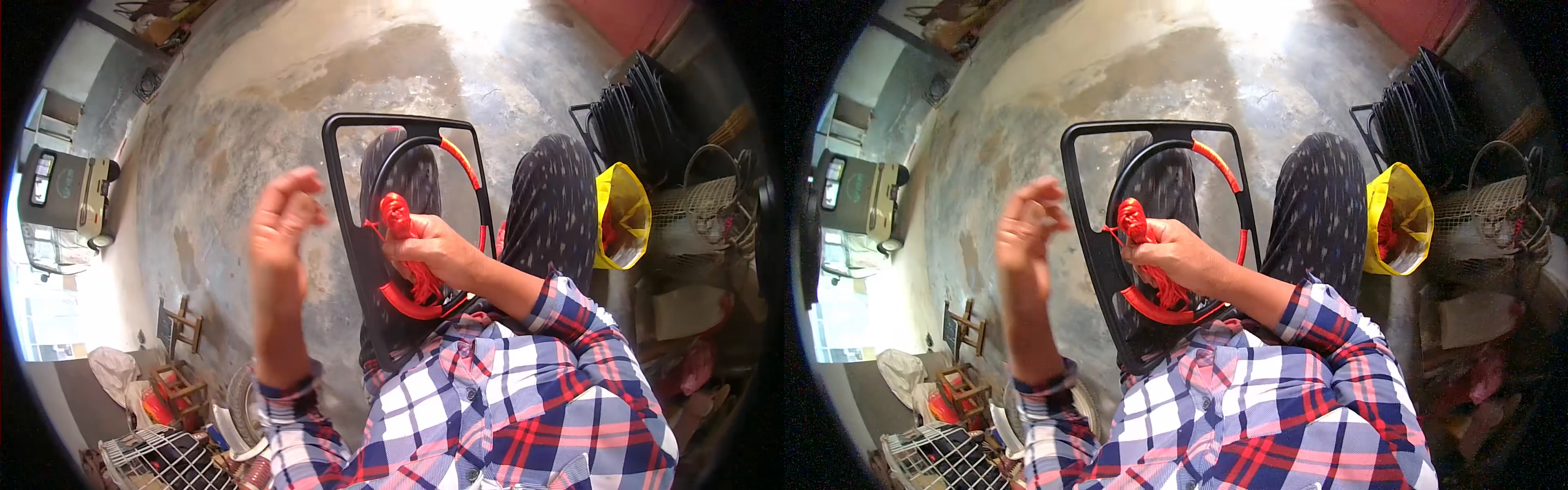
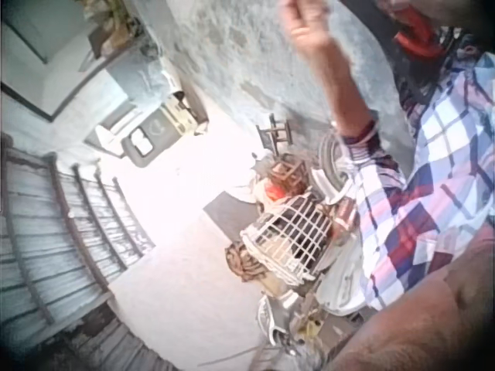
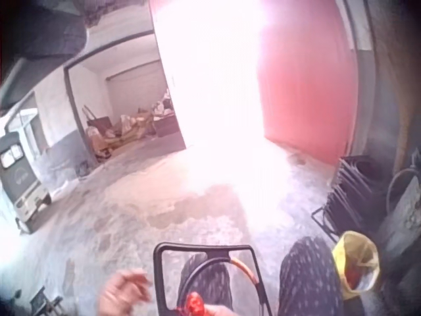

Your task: Wrapping a red braided string around a black triangular plastic handle frame.

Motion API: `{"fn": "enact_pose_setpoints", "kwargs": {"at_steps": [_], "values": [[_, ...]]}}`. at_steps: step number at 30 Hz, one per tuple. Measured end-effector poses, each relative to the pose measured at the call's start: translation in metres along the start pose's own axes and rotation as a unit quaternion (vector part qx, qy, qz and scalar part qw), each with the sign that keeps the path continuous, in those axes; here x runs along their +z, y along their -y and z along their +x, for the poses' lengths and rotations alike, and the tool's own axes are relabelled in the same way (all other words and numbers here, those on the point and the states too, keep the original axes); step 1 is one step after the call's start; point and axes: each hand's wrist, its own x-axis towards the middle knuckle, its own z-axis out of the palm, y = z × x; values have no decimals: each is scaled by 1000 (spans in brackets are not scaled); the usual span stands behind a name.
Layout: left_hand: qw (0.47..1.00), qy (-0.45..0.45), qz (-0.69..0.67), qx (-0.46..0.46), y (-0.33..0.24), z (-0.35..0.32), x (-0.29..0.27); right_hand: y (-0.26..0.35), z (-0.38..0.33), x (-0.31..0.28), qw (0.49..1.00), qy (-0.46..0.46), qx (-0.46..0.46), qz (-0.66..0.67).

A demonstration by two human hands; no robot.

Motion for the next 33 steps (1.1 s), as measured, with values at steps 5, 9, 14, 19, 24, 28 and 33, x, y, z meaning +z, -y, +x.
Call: {"fn": "enact_pose_setpoints", "kwargs": {"at_steps": [5, 9, 14, 19, 24, 28, 33], "values": [[990, 28, -21, -135, 28, -24, 31, -1, -2, 2, 1000, -2, -6, 21], [982, 57, 10, -177, 29, -20, 31, 4, -2, 1, 1000, -15, -12, 17], [971, 2, -70, -230, 24, -29, 31, 15, -2, -12, 992, -55, -73, -82], [975, -71, -66, -200, 30, -45, 26, 18, -3, -14, 980, -57, -88, -167], [978, -100, -92, -161, 33, -62, 20, 3, 9, -17, 994, -50, -77, -67], [993, -75, 6, -93, 17, -68, 24, 20, 10, -8, 993, -110, -15, 34], [984, -56, 161, 48, 4, -63, 35, 5, 32, -11, 985, -91, -103, -101]]}}
